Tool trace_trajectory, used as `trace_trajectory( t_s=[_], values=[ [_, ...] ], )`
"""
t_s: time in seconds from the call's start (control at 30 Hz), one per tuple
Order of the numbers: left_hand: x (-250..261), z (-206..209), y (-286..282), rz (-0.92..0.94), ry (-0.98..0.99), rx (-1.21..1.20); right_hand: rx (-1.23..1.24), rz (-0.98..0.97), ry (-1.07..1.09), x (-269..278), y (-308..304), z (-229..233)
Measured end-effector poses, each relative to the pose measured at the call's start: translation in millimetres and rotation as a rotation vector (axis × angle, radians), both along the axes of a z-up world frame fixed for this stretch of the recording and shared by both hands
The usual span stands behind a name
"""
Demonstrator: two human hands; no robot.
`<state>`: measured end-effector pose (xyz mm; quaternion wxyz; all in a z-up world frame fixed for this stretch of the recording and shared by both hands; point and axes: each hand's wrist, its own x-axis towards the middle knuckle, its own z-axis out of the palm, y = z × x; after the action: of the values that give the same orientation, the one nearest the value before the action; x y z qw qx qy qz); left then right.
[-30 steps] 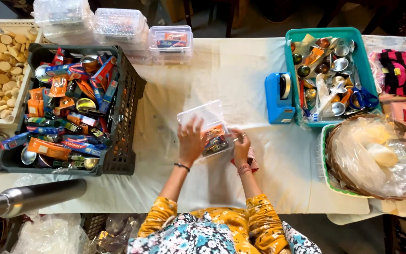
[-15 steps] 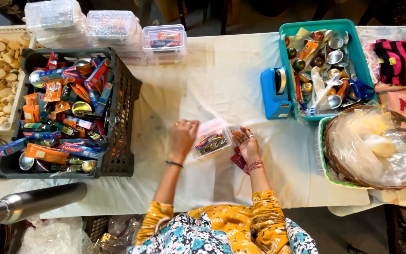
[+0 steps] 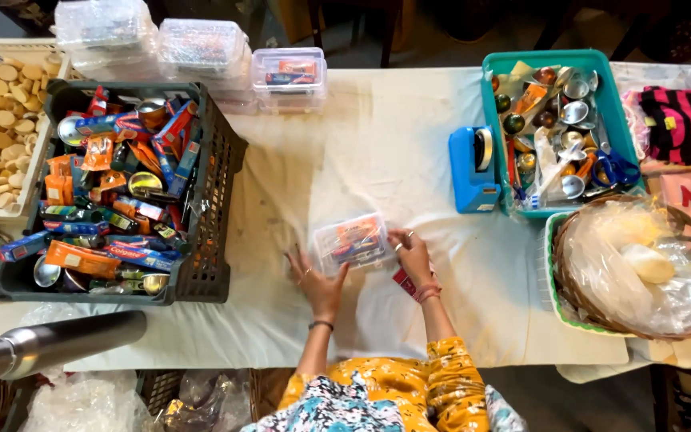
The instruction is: The person selects various toiletries and hygiene products from a large bin and packs them into a plastic bag, then places the bag into a small clear plastic box.
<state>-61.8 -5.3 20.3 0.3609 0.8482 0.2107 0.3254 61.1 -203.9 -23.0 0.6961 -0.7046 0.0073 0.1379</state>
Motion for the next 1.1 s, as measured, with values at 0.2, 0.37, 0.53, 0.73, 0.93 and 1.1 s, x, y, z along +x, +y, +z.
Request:
trace_trajectory(
  t_s=[0.2,0.37,0.53,0.73,0.93,1.1],
  values=[
    [-13,-30,5,-0.037,0.328,0.104,-0.145,0.071,-0.173,5,10,8],
    [-16,-20,0,-0.019,0.319,0.067,0.114,0.224,0.047,0,0,57],
    [-13,-13,0,-0.020,0.362,0.125,0.223,0.237,0.329,3,-11,64],
    [-12,-7,-2,-0.051,0.263,0.222,0.179,0.054,0.324,49,-20,23],
    [-8,5,-3,-0.058,0.406,0.205,0.436,-0.131,0.276,146,12,16],
    [-7,5,0,-0.114,0.483,0.219,0.648,-0.099,0.176,210,66,42]
  ],
)
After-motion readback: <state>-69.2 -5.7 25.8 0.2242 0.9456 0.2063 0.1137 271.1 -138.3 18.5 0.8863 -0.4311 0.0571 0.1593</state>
